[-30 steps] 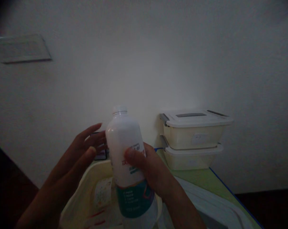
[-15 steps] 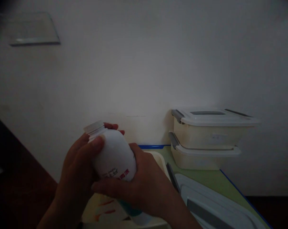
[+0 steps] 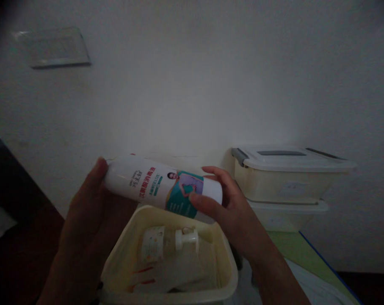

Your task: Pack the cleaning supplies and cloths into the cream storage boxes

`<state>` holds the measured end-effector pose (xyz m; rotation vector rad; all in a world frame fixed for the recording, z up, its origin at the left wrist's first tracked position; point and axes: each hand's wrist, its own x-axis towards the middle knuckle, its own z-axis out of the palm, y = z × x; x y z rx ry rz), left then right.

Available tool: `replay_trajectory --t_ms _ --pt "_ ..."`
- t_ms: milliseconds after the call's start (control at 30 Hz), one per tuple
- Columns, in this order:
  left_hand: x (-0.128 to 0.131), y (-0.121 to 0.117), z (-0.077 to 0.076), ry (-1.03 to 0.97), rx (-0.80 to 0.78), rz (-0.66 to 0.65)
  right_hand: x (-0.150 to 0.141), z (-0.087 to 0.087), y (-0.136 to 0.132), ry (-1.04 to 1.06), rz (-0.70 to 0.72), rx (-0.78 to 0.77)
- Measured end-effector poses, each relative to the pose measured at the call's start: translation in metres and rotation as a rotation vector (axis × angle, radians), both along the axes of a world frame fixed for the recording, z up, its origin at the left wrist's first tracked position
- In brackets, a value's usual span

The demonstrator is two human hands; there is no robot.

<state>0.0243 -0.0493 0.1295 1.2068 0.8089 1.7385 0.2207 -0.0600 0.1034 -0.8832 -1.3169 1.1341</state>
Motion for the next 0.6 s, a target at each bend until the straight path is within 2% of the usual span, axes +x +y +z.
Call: replay_trajectory --t_ms 200,433,533,600 --pt "0.004 -0.007 -0.003 0.071 0.105 -0.075 -0.003 0.006 0.006 0.184 -0.122 0.036" --pt "0.000 -0.013 -0.005 0.192 0.156 -0.218 0.017 -0.009 0.013 0.159 -0.199 0.010" --pt "-0.008 -0.013 -0.007 0.375 0.166 -0.076 0.028 -0.014 0.014 0.168 -0.281 0.032" --pt "-0.013 -0.015 -0.007 0.593 0.153 0.099 0.035 -0.013 0.016 0.085 -0.207 0.058"
